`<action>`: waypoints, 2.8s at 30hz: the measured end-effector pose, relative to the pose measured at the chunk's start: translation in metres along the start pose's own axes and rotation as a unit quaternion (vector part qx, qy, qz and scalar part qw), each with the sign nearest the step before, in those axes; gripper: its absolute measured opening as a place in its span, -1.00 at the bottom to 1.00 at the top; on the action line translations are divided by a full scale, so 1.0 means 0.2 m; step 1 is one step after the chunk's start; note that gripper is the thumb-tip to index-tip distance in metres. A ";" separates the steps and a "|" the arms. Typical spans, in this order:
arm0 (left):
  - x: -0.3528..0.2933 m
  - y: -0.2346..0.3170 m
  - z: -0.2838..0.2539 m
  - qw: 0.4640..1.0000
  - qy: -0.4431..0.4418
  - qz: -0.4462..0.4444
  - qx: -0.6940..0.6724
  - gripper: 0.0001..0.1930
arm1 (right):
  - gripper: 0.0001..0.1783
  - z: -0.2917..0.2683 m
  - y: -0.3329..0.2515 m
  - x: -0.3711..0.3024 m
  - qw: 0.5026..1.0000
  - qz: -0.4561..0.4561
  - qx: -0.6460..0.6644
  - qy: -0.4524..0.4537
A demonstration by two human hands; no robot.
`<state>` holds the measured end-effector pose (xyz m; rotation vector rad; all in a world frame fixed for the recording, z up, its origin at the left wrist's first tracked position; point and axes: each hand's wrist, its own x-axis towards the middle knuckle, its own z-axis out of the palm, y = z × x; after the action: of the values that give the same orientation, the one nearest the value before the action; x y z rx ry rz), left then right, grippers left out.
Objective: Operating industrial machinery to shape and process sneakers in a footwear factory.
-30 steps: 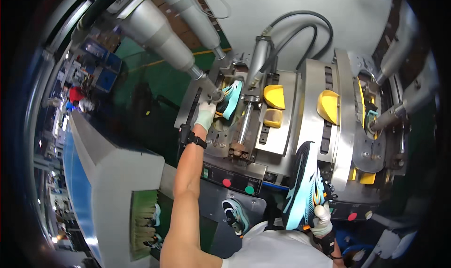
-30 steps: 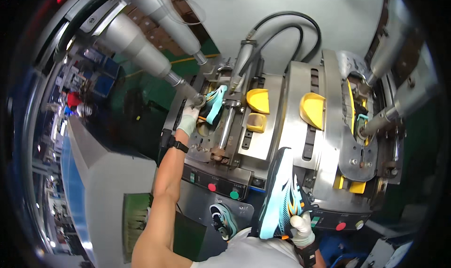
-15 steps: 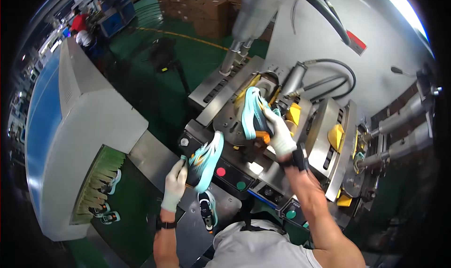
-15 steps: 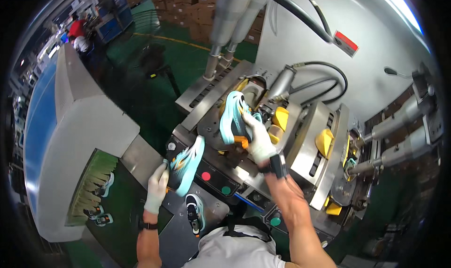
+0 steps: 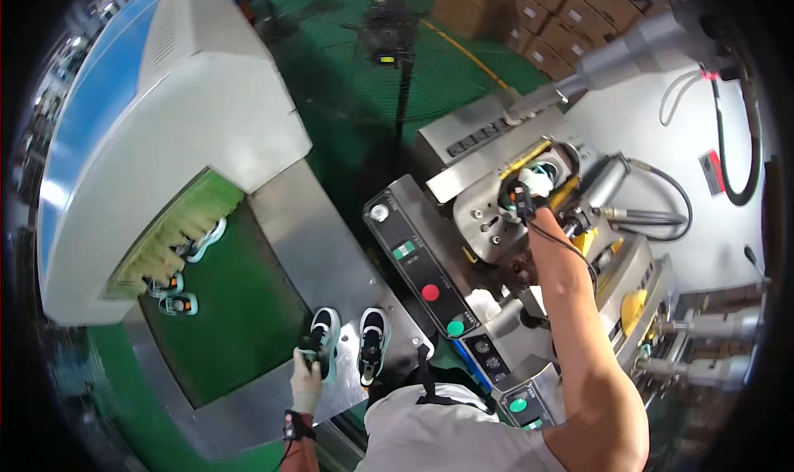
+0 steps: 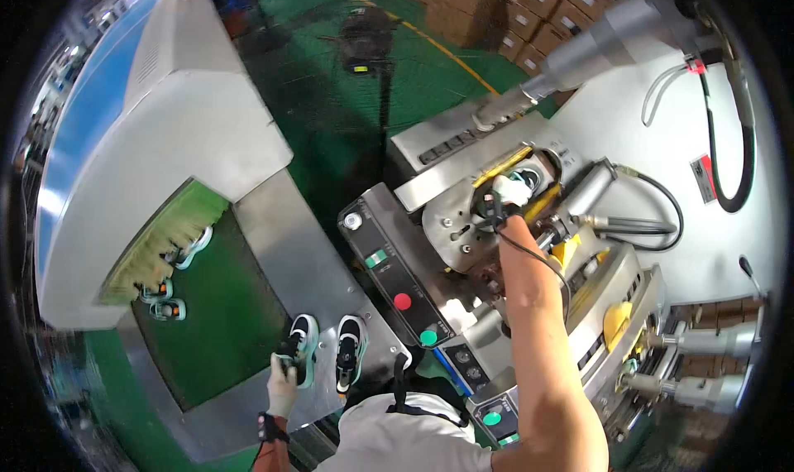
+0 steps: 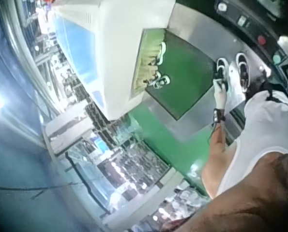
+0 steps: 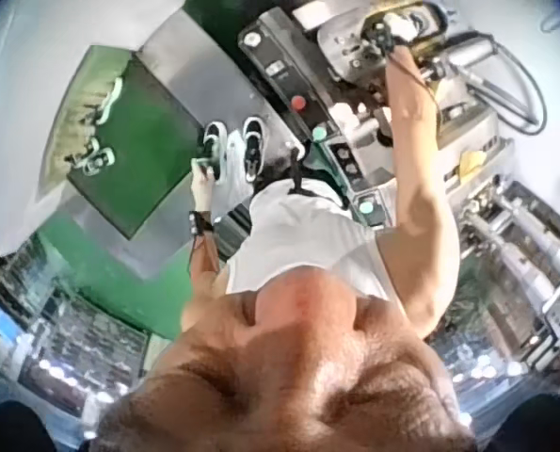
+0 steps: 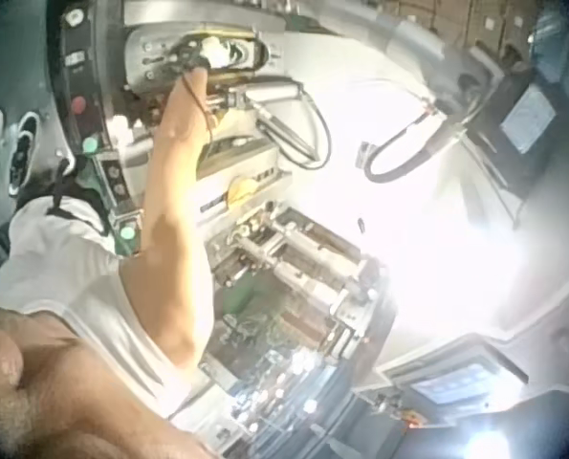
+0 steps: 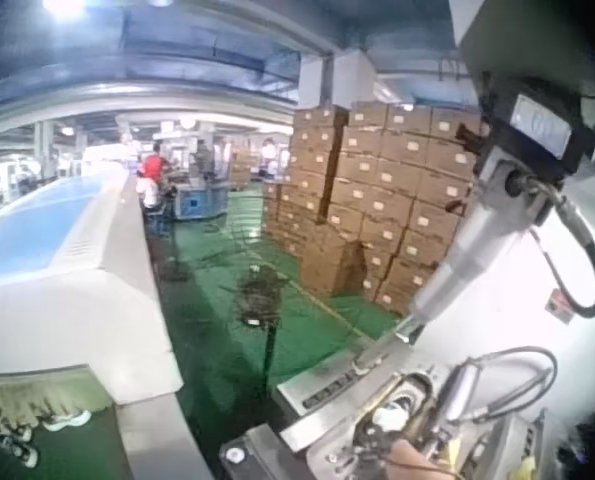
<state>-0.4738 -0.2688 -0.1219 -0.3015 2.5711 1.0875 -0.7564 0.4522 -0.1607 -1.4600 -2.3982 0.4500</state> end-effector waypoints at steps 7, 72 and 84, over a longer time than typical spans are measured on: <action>-0.07 -0.24 0.24 0.987 0.067 0.105 -0.100 -0.45 | -0.65 -0.29 -0.27 -0.18 0.871 0.011 0.248 -0.423; -3.54 0.12 1.68 0.247 -0.682 0.686 -0.061 -0.31 | -0.43 -2.71 2.89 -5.32 0.545 0.729 -0.064 0.410; -3.01 0.34 1.49 0.245 -0.835 0.487 0.072 -0.45 | -0.40 -2.74 2.85 -5.05 0.616 0.494 -0.047 0.612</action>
<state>0.1248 0.0321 -0.0430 1.7149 0.3730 0.4550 0.3669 -0.1417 0.0110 -2.0001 -0.4346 -0.4365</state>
